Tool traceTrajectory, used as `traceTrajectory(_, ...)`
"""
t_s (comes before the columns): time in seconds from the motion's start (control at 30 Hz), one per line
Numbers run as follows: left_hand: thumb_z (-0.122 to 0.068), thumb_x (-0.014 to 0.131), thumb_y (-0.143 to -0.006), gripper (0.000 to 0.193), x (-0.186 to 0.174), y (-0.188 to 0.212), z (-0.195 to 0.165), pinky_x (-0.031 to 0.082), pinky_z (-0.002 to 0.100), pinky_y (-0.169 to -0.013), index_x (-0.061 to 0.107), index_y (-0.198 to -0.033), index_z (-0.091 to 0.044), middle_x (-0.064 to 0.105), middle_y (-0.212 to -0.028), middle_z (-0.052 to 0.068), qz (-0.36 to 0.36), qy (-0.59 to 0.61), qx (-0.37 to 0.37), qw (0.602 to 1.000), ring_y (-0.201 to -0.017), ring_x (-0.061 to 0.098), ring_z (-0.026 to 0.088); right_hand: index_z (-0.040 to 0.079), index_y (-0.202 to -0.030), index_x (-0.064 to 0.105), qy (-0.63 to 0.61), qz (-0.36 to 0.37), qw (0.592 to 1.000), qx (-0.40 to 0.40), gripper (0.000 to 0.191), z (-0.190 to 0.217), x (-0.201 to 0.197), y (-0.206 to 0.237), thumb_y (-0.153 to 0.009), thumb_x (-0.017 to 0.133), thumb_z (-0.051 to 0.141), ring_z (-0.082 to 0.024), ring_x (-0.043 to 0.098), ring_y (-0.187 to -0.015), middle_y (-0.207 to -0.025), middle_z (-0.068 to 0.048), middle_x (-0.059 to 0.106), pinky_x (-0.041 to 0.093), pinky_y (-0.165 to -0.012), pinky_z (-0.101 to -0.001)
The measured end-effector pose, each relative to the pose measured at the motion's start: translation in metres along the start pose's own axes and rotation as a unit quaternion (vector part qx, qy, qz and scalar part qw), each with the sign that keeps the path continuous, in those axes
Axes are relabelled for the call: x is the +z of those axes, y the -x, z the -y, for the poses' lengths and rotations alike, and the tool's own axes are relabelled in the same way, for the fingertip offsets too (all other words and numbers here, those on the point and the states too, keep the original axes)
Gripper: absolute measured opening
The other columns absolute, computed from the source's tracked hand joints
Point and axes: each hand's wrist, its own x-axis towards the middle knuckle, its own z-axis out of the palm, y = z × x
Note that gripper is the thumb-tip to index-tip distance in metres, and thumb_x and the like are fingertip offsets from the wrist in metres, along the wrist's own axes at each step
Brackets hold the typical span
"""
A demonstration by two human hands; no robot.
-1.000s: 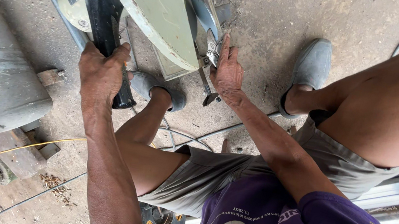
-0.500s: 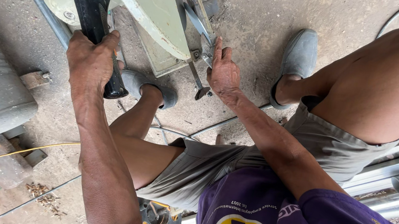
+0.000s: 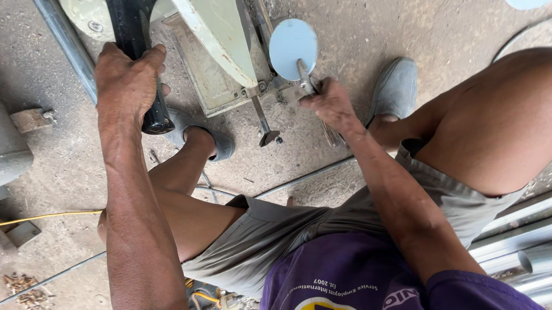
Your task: The person uses a bench grinder to smooth the edges of circular metal discs. They hold each disc with pliers against the spinning wheel, rotate it to grind all edges, then place the finished disc on the floor before picking up the next one.
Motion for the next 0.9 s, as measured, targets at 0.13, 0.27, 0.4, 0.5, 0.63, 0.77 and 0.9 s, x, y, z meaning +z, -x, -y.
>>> traceTrajectory(0.13,-0.023,0.074,-0.092,0.04,-0.004,0.002,-0.001,0.059,0.025,-0.048,0.056,-0.112,0.006,0.069,-0.085,0.013,-0.002,-0.016,-0.014,1.0,-0.059,0.07,0.016,0.002,-0.102,0.057,-0.386,0.04,0.92,0.063,0.044,-0.005,-0.016,0.006,-0.077,0.091,0.015,-0.017,0.068,-0.066,-0.082,-0.01,0.07,0.059,-0.054,-0.0285)
traceTrajectory(0.27,-0.024,0.073,-0.093,0.042,-0.006,0.008,-0.002,0.058,0.026,-0.047,0.054,-0.114,0.008,0.069,-0.087,0.017,0.003,-0.026,-0.017,1.0,-0.058,0.07,0.018,0.002,-0.106,0.055,-0.511,0.059,0.857,0.022,0.047,0.002,-0.027,0.02,-0.076,0.09,0.013,-0.019,0.066,-0.058,-0.075,-0.008,0.066,0.06,-0.05,-0.0297)
traceTrajectory(0.4,-0.023,0.074,-0.092,0.043,-0.007,0.006,-0.005,0.056,0.028,-0.046,0.055,-0.113,0.009,0.069,-0.087,0.02,0.006,-0.015,-0.019,1.0,-0.057,0.069,0.019,0.009,-0.114,0.059,-0.511,0.037,0.859,0.002,0.043,0.016,-0.05,0.033,-0.082,0.086,0.017,-0.014,0.069,-0.065,-0.081,-0.004,0.068,0.055,-0.052,-0.028)
traceTrajectory(0.5,-0.022,0.075,-0.09,0.042,-0.009,0.004,-0.003,0.056,0.029,-0.045,0.054,-0.112,0.008,0.068,-0.086,0.019,0.005,-0.011,-0.013,1.0,-0.057,0.069,0.02,0.013,-0.119,0.059,-0.485,0.041,0.873,-0.028,0.035,0.027,-0.067,0.038,-0.092,0.08,0.015,-0.015,0.067,-0.066,-0.084,-0.003,0.068,0.052,-0.055,-0.0283)
traceTrajectory(0.63,-0.02,0.075,-0.09,0.039,-0.011,-0.001,-0.001,0.057,0.028,-0.046,0.055,-0.11,0.007,0.068,-0.086,0.016,0.008,0.009,-0.008,1.0,-0.057,0.069,0.019,0.021,-0.136,0.044,-0.539,0.081,0.831,-0.112,0.052,0.039,-0.07,0.036,-0.094,0.072,0.011,-0.016,0.069,-0.067,-0.086,-0.002,0.065,0.066,-0.062,-0.036)
traceTrajectory(0.77,-0.021,0.074,-0.09,0.037,-0.009,-0.003,-0.001,0.056,0.027,-0.046,0.057,-0.109,0.005,0.068,-0.086,0.014,0.004,0.011,-0.006,1.0,-0.057,0.068,0.017,0.036,-0.16,0.018,-0.533,0.045,0.844,-0.04,0.086,0.037,-0.051,0.025,-0.095,0.068,0.014,-0.011,0.058,-0.061,-0.085,0.002,0.059,0.061,-0.054,-0.0335)
traceTrajectory(0.9,-0.022,0.075,-0.089,0.036,-0.004,-0.003,-0.006,0.055,0.028,-0.044,0.055,-0.107,0.003,0.068,-0.084,0.011,0.004,0.004,-0.023,1.0,-0.056,0.067,0.017,0.031,-0.167,0.018,-0.406,-0.023,0.914,-0.009,0.082,0.029,-0.02,0.001,-0.103,0.065,0.009,-0.012,0.05,-0.06,-0.091,-0.005,0.062,0.05,-0.051,-0.0301)
